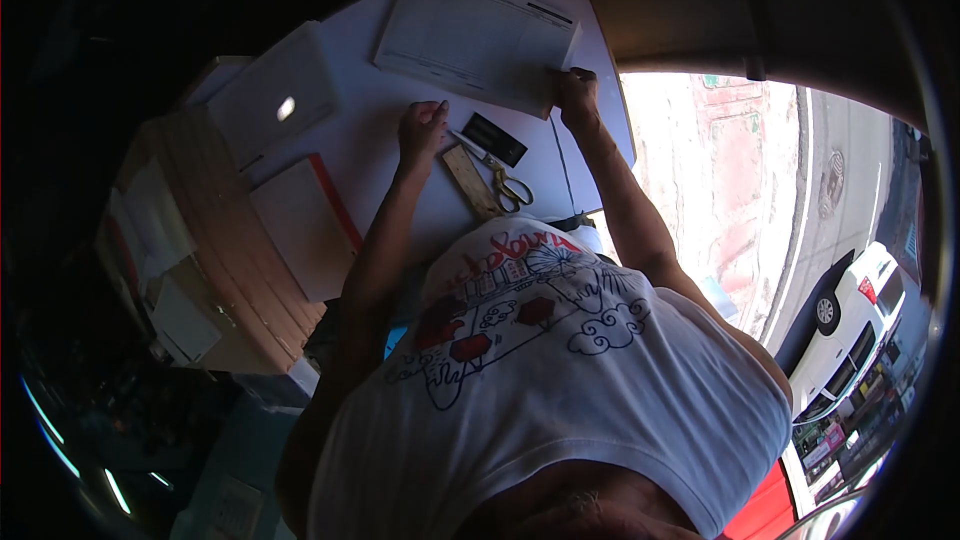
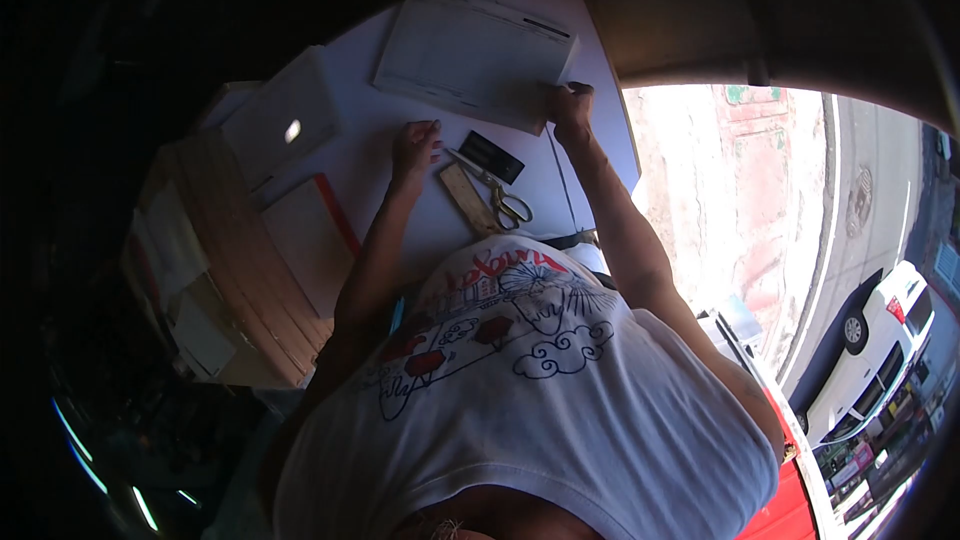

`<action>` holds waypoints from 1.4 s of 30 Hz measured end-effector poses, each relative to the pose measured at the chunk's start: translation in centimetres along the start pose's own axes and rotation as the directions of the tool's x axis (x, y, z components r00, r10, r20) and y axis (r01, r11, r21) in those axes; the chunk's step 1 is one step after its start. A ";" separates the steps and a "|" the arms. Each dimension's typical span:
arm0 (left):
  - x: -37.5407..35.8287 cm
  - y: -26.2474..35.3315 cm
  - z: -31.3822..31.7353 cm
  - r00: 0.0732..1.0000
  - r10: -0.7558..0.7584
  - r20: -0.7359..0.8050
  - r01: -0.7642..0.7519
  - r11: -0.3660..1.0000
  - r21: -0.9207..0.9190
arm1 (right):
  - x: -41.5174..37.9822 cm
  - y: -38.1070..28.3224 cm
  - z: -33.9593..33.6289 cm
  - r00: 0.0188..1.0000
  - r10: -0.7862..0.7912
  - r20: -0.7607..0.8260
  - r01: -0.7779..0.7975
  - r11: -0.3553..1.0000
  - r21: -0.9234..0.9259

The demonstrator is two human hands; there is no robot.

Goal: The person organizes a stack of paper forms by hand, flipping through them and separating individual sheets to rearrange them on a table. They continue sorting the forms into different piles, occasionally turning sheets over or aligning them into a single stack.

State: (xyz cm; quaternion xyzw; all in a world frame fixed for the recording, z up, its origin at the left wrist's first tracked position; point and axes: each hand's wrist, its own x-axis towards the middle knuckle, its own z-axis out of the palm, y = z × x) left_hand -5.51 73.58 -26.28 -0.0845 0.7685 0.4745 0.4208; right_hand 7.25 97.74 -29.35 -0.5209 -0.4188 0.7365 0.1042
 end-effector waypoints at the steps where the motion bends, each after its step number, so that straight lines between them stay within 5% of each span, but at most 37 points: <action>1: 1.0 -0.7 -0.4 0.995 -0.092 0.033 0.097 0.980 -0.173 | 0.7 0.0 -0.3 0.995 0.054 0.079 -0.048 0.996 -0.076; 2: 1.8 -1.1 -0.9 0.981 -0.176 0.081 0.193 0.921 -0.339 | -0.1 -0.8 0.8 0.996 0.086 -0.030 -0.085 0.996 0.031; 3: 2.7 -1.6 -1.2 0.958 -0.247 0.144 0.286 0.823 -0.491 | 0.5 -0.3 0.3 0.997 -0.029 0.072 0.031 0.999 -0.033; 7: 3.9 -1.0 -1.9 0.936 -0.020 0.352 0.325 0.438 -0.838 | -2.2 -2.4 0.1 0.867 -0.417 0.272 0.492 0.801 -0.341; 9: 3.5 0.2 -0.9 0.927 0.109 0.359 0.283 0.425 -0.860 | -4.0 -4.0 -0.8 0.700 -0.543 0.464 0.683 0.318 -0.658; 11: 1.6 2.4 1.1 0.903 0.174 0.392 0.299 0.399 -0.867 | -3.9 -0.9 0.2 0.895 -0.352 0.275 0.408 0.894 -0.183; 12: 0.3 3.0 2.2 0.896 0.202 0.396 0.297 0.392 -0.871 | -3.9 0.5 0.7 0.955 -0.242 0.169 0.222 0.966 0.130; 15: -2.5 4.0 4.6 0.929 0.260 0.262 0.099 0.510 -0.855 | -9.0 1.2 4.5 0.996 0.031 0.087 -0.056 0.952 0.302; 17: -1.3 2.5 4.3 0.973 0.079 0.217 0.113 0.659 -0.744 | -10.9 3.0 6.2 0.984 0.116 0.134 -0.154 0.936 0.318; 20: 2.7 -2.0 1.9 0.997 -0.022 0.078 0.052 0.918 -0.393 | -12.5 0.3 4.5 0.690 0.574 0.441 -0.618 0.784 -0.053; 22: 4.4 -2.7 -0.5 0.963 0.268 -0.002 -0.268 0.961 -0.075 | -11.2 -2.2 0.9 0.615 0.608 0.502 -0.248 0.753 -0.609; 23: 4.8 -2.9 -1.5 0.911 0.412 -0.007 -0.410 0.908 0.087 | -11.0 -3.9 1.0 0.820 0.470 0.328 -0.017 0.592 -0.806; 24: 2.3 1.4 -3.2 0.900 0.384 0.205 -0.400 0.915 0.046 | -9.3 -4.4 0.1 0.895 0.168 0.414 0.259 0.559 -0.788; 25: 2.2 2.0 -4.5 0.889 0.373 0.267 -0.416 0.900 0.127 | -7.5 -5.0 -0.7 0.877 -0.152 0.456 0.478 0.385 -0.790; 26: 1.9 3.0 -5.3 0.840 0.420 0.344 -0.469 0.881 0.070 | -4.7 -6.7 -0.6 0.848 -0.216 0.483 0.523 0.484 -0.702; 27: 1.5 4.3 -5.9 0.781 0.466 0.415 -0.517 0.856 0.011 | -2.2 -7.8 -0.1 0.747 -0.385 0.542 0.663 0.375 -0.648; 28: 0.7 6.2 -6.3 0.790 0.429 0.439 -0.518 0.849 0.101 | 0.0 -9.7 1.0 0.705 -0.402 0.585 0.688 0.186 -0.701; 31: 0.7 8.7 -8.2 0.779 0.400 0.484 -0.577 0.759 0.302 | 4.6 -12.2 3.2 0.574 -0.534 0.620 0.812 0.277 -0.513; 33: 5.3 7.0 -10.2 0.699 0.506 0.505 -0.697 0.639 0.325 | 5.7 -13.1 3.5 0.692 -0.255 0.675 0.698 0.473 -0.538; 34: 3.3 11.6 -10.3 0.760 0.382 0.526 -0.614 0.689 0.386 | 6.1 -13.2 3.9 0.710 -0.093 0.698 0.621 0.550 -0.559; 35: 2.9 12.9 -10.6 0.840 0.345 0.419 -0.478 0.836 0.270 | 6.1 -12.6 4.4 0.746 -0.137 0.652 0.598 0.570 -0.564; 37: 4.2 14.2 -12.4 0.840 0.384 0.383 -0.436 0.898 0.055 | 5.9 -10.0 4.6 0.812 -0.214 0.543 0.544 0.613 -0.573; 38: 7.2 10.7 -13.1 0.890 0.285 0.357 -0.240 0.957 -0.165 | 7.2 -8.1 4.0 0.799 -0.249 0.548 0.546 0.682 -0.486; 39: 10.4 6.6 -13.7 0.915 0.182 0.359 -0.037 0.926 -0.376 | 8.8 -5.7 3.6 0.815 -0.315 0.486 0.573 0.558 -0.600; 40: 9.0 6.2 -11.7 0.961 0.079 0.263 0.002 0.955 -0.296 | 10.6 -3.4 3.2 0.815 -0.394 0.424 0.571 0.424 -0.703; 41: 6.5 7.0 -9.4 0.995 0.094 0.044 -0.092 0.995 -0.044 | 11.8 -2.5 3.1 0.798 -0.481 0.362 0.535 0.290 -0.794; 42: 9.2 4.5 -8.7 0.992 0.115 0.046 -0.102 0.969 -0.224 | 11.0 -2.5 3.6 0.811 -0.484 0.330 0.474 0.210 -0.855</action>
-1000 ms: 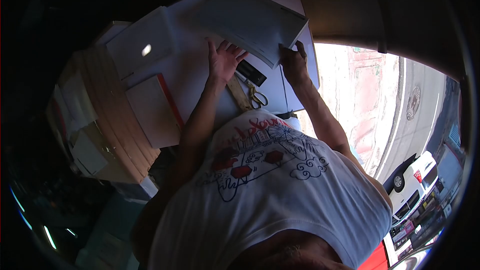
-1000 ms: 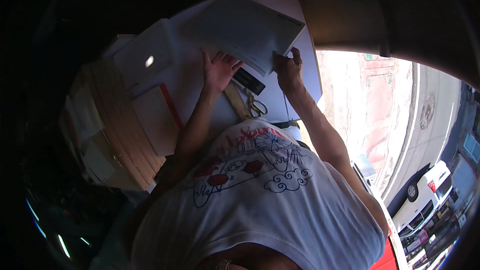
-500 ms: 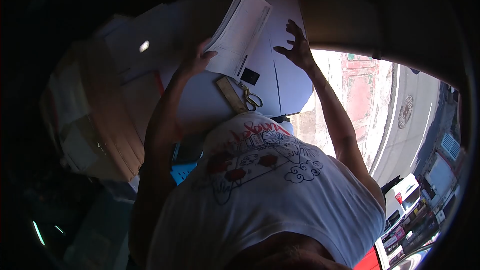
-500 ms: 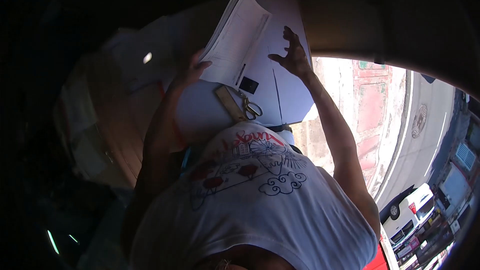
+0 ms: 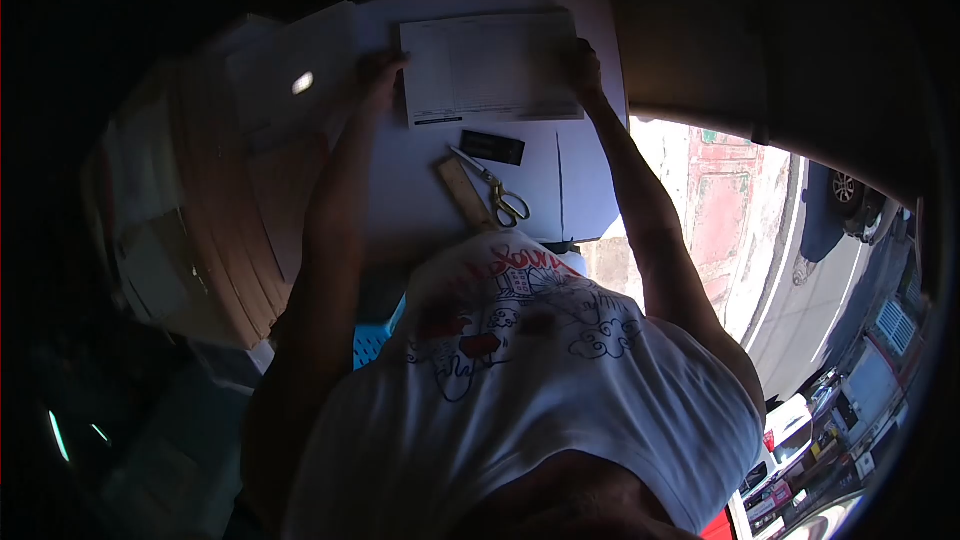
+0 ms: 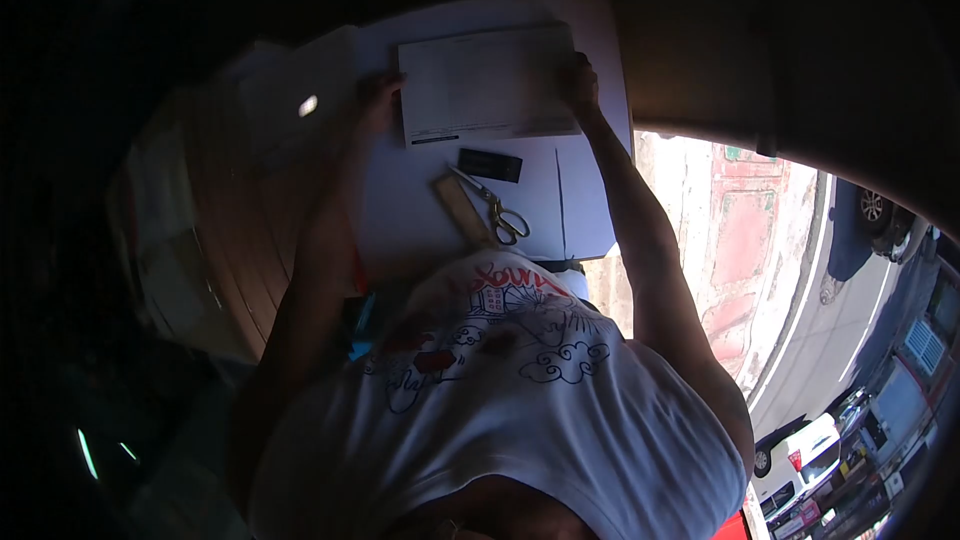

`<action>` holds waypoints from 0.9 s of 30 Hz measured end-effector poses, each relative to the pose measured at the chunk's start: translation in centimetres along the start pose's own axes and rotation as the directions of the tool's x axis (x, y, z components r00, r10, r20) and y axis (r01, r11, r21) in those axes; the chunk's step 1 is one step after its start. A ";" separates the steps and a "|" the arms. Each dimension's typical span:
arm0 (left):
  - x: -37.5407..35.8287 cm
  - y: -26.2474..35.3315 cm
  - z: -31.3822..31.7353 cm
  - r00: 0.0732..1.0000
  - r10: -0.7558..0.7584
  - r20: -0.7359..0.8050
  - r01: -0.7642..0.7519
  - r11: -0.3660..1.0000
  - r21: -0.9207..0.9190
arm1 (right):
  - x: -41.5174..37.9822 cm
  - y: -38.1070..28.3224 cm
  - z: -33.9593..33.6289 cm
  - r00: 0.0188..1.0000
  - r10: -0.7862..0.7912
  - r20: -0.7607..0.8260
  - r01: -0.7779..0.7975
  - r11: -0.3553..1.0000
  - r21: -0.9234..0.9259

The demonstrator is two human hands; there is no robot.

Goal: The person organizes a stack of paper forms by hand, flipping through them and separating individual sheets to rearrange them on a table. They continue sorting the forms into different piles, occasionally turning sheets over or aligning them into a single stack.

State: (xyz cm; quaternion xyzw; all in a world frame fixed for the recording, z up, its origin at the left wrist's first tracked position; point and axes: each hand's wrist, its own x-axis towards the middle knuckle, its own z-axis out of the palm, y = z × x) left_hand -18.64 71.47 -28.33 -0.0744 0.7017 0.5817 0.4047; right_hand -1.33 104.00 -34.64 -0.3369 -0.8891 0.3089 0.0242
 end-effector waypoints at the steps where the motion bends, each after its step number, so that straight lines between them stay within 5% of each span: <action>1: 2.0 -3.5 0.0 1.000 0.008 0.003 -0.007 0.983 -0.183 | -1.1 -1.3 -0.7 0.999 0.031 0.029 -0.031 0.999 -0.017; 3: -0.1 -2.4 3.2 0.977 0.132 -0.167 -0.079 0.954 0.289 | -3.3 -5.6 -3.3 0.992 0.079 0.095 -0.074 0.996 -0.058; 5: -3.8 1.5 7.3 0.927 0.341 -0.158 -0.101 0.631 0.769 | -5.7 -8.3 -3.3 0.979 -0.202 -0.017 0.195 0.961 -0.198; 7: -4.9 2.0 9.7 0.946 0.311 0.095 -0.174 0.240 0.955 | -7.0 -9.9 -2.0 0.924 -0.379 -0.044 0.334 0.859 -0.387; 10: -4.6 1.4 10.9 0.908 0.403 0.110 -0.083 -0.084 0.993 | -5.4 -10.2 0.4 0.954 -0.298 0.038 0.257 0.742 -0.620; 13: -1.8 2.1 6.1 0.913 0.381 0.148 -0.230 0.179 0.957 | -1.6 -9.1 -4.2 0.986 -0.077 0.148 0.122 0.937 -0.328; 14: -0.9 2.1 4.6 0.956 0.293 -0.008 -0.167 0.565 0.808 | 0.4 -5.3 -4.9 0.957 -0.239 0.162 0.235 0.971 0.045; 15: -0.2 2.3 3.5 0.982 0.152 -0.116 -0.070 0.851 0.521 | 0.6 -4.3 -5.6 0.947 -0.322 0.020 0.290 0.876 0.385; 16: -1.8 3.4 3.0 0.981 0.171 -0.089 -0.148 0.964 0.223 | 0.7 -3.2 -6.3 0.910 -0.395 -0.123 0.374 0.657 0.655; 17: -3.3 4.3 2.7 0.971 0.226 -0.076 -0.223 0.974 0.044 | -1.6 -4.3 -7.7 0.886 -0.317 -0.338 0.446 0.383 0.809; 20: -7.6 5.1 1.4 0.930 0.367 -0.015 -0.367 0.927 -0.082 | -4.3 -7.5 -13.0 0.950 -0.296 -0.100 0.260 0.574 0.776; 23: -9.6 4.7 1.9 0.893 0.450 -0.009 -0.449 0.889 -0.091 | -6.1 -7.3 -11.8 0.950 -0.236 -0.202 0.309 0.648 0.696; 24: -9.1 3.6 1.9 0.868 0.495 0.029 -0.489 0.865 -0.110 | -6.9 -6.6 -10.8 0.944 -0.249 -0.217 0.323 0.556 0.766; 25: -8.5 2.6 1.9 0.835 0.546 0.067 -0.534 0.835 -0.133 | -6.1 -5.8 -10.4 0.915 -0.370 -0.163 0.373 0.618 0.692; 27: -6.6 2.4 2.4 0.832 0.555 -0.003 -0.552 0.826 -0.111 | -6.7 -8.2 -11.0 0.907 -0.354 -0.228 0.404 0.578 0.709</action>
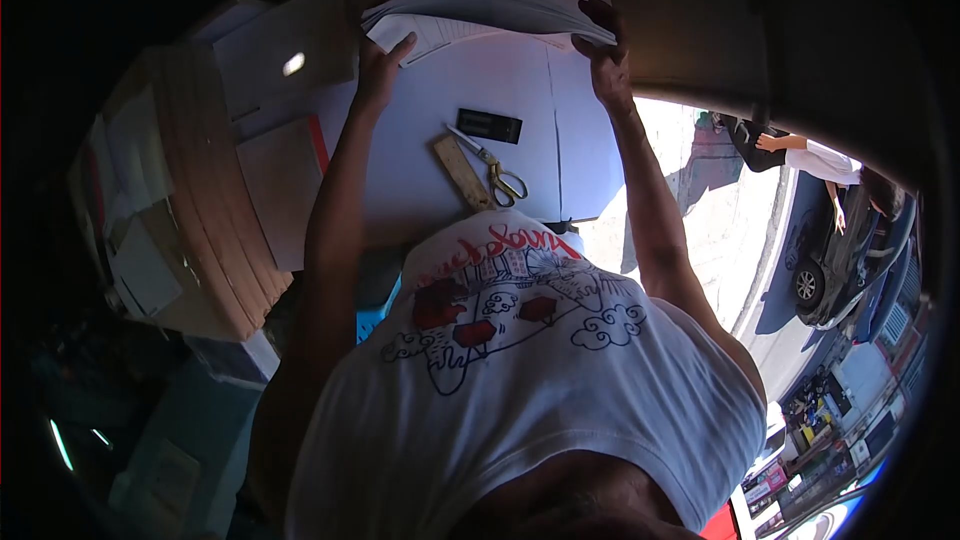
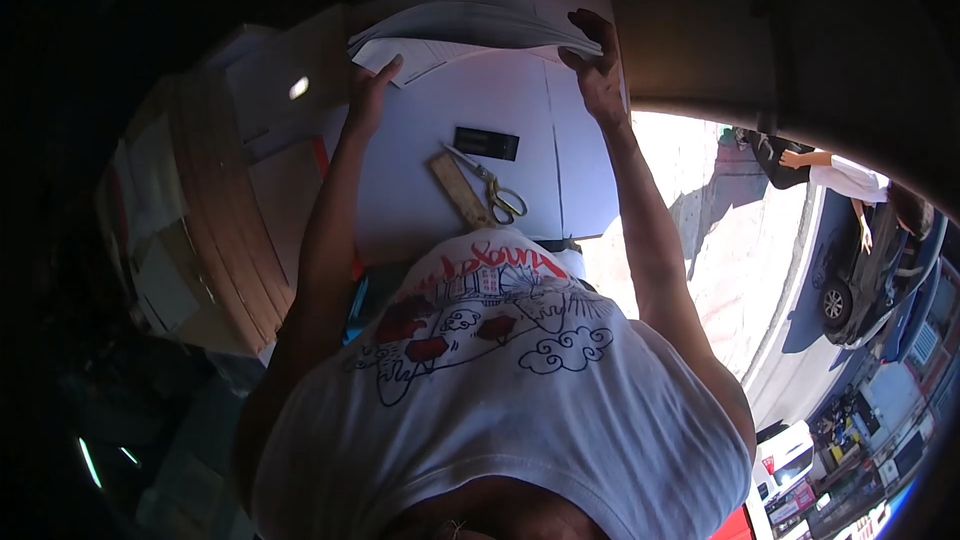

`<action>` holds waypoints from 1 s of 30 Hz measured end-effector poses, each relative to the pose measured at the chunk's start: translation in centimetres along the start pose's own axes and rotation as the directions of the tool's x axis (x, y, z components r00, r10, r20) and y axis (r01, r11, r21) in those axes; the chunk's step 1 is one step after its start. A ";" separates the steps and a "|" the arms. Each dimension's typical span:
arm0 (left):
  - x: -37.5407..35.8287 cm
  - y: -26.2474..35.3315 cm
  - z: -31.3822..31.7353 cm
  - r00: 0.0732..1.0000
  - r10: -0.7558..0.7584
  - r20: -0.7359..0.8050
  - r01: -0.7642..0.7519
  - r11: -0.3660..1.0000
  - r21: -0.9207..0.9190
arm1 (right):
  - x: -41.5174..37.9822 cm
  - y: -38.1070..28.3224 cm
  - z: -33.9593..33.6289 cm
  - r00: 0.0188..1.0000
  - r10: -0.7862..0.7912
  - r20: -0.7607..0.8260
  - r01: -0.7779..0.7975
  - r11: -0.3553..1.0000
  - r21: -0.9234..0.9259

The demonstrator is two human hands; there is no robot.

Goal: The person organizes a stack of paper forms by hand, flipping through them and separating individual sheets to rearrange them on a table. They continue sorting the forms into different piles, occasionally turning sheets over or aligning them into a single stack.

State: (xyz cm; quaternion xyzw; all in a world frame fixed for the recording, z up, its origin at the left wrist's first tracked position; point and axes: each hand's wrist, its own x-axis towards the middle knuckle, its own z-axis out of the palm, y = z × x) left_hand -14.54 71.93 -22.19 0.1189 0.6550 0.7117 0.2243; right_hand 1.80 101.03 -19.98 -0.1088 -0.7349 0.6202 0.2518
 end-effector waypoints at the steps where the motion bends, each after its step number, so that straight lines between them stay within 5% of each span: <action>1: 0.9 0.0 0.2 0.999 0.019 -0.029 -0.020 1.000 -0.019 | 0.5 0.4 -0.2 0.999 0.028 0.035 -0.027 1.000 -0.004; 3: 2.3 0.0 0.6 0.991 0.079 -0.109 -0.078 0.997 0.014 | 1.6 1.5 -0.7 0.990 0.092 0.108 -0.091 0.996 -0.014; 7: 2.8 0.1 -0.3 0.974 0.213 -0.078 -0.208 0.976 0.068 | 2.3 -0.8 -0.1 0.999 0.043 -0.021 -0.040 0.990 0.132; 11: 1.0 -0.1 -0.2 0.992 0.118 -0.048 -0.115 0.991 0.065 | 0.3 2.4 -0.7 0.992 0.126 0.025 -0.116 0.961 -0.251; 17: 1.9 0.3 -0.6 0.994 0.083 -0.075 -0.078 0.995 0.068 | -0.7 8.2 -1.9 0.978 0.209 -0.031 -0.197 0.956 0.218; 23: 0.6 -2.3 -0.4 0.973 0.189 -0.131 -0.169 0.974 0.151 | -0.2 4.2 -0.1 0.984 0.097 0.149 -0.091 0.995 -0.047; 25: 1.8 -2.1 -0.3 0.983 0.118 -0.138 -0.096 0.984 0.153 | 0.5 4.9 0.1 0.974 0.218 0.069 -0.206 0.967 -0.148; 29: 3.3 -2.8 -0.8 0.984 -0.112 -0.139 0.137 0.974 0.180 | 1.7 5.3 0.3 0.986 0.063 0.153 -0.081 0.990 0.115; 30: 3.8 -4.2 -1.2 0.979 -0.151 -0.135 0.174 0.970 0.171 | 1.5 6.9 0.3 0.973 0.163 0.164 -0.160 0.987 -0.031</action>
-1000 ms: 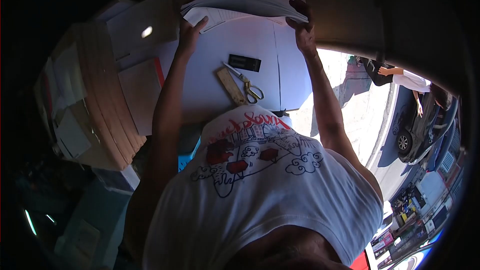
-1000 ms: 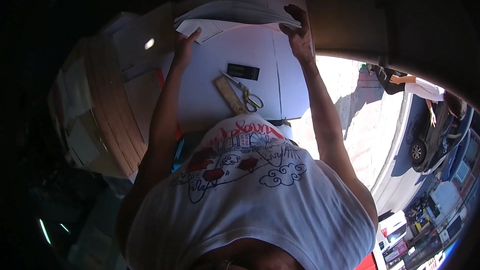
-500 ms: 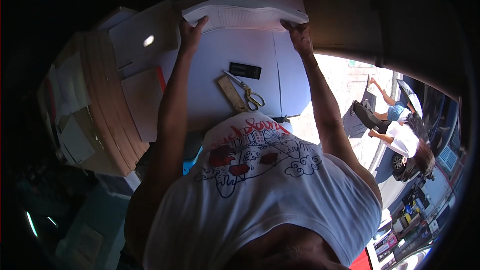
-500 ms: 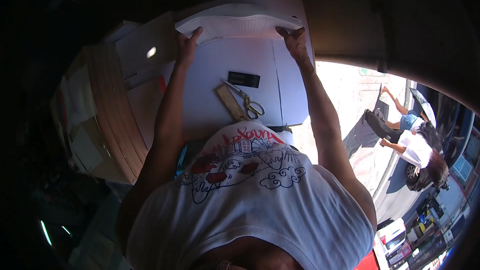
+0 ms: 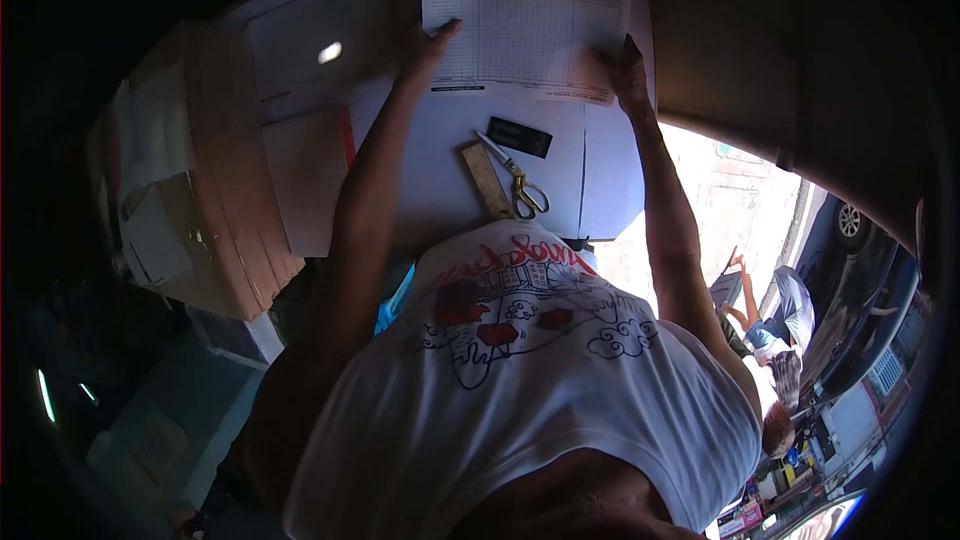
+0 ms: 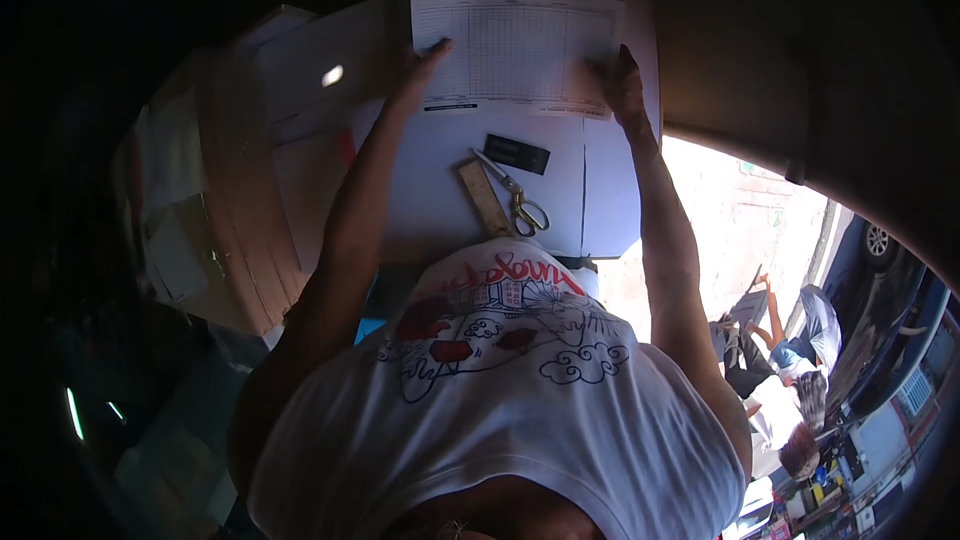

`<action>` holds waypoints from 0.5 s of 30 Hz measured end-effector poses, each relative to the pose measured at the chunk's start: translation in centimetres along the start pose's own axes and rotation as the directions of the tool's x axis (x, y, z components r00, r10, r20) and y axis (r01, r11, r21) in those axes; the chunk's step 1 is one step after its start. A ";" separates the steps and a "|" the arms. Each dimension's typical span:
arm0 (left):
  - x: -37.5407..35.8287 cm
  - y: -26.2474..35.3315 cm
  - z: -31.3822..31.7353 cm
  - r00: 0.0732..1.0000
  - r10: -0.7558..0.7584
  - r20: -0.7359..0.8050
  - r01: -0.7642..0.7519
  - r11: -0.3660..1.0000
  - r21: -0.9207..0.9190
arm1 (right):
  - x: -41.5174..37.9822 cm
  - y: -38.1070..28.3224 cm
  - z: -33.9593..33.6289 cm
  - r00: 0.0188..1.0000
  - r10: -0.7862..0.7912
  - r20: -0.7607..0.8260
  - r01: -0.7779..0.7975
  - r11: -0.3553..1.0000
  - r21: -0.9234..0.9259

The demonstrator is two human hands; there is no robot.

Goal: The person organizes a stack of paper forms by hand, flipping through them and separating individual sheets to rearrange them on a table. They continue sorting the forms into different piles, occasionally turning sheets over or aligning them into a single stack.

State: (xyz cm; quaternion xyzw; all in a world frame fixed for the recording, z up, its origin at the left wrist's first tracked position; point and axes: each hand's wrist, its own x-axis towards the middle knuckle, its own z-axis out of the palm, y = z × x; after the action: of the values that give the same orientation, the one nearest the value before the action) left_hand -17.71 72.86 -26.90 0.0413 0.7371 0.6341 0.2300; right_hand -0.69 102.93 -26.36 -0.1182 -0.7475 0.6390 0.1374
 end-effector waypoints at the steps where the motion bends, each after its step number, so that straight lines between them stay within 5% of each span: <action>1: 0.7 -1.6 0.1 0.989 -0.042 -0.145 0.085 0.949 0.304 | 0.1 2.3 0.1 0.994 0.106 0.002 -0.105 0.986 -0.129; 2: 0.0 -1.9 -0.1 0.969 0.218 -0.119 -0.065 0.686 0.725 | 0.6 2.2 0.8 0.980 0.201 -0.013 -0.197 0.946 -0.259; 3: -0.7 -2.1 0.1 0.957 0.246 -0.156 -0.022 0.595 0.804 | 0.8 2.0 1.5 0.949 0.304 -0.079 -0.303 0.821 -0.483; 4: -1.6 -1.6 0.7 0.941 0.283 -0.186 0.022 0.499 0.866 | 1.3 2.3 1.7 0.947 0.312 -0.073 -0.314 0.856 -0.410; 6: -2.7 -1.6 1.7 0.953 0.301 -0.040 -0.153 0.589 0.794 | 1.7 3.7 1.8 0.938 0.343 -0.054 -0.345 0.903 -0.257; 8: -3.8 -1.2 3.6 0.959 0.270 0.083 -0.243 0.637 0.732 | 2.2 3.3 3.2 0.924 0.378 -0.051 -0.373 0.865 -0.335; 14: -3.6 0.6 8.5 0.951 0.239 0.195 -0.309 0.719 0.623 | 4.6 1.8 7.1 0.897 0.434 0.080 -0.394 0.869 -0.298; 15: -3.1 0.5 9.1 0.923 0.330 0.196 -0.377 0.688 0.620 | 4.9 0.0 7.1 0.892 0.432 0.136 -0.377 0.874 -0.305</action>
State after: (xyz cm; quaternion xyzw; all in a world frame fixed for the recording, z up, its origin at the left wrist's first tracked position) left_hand -11.50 80.25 -26.33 0.2810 0.8795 0.3708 0.1001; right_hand -7.75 98.13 -27.16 -0.2255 -0.7961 0.5539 -0.0931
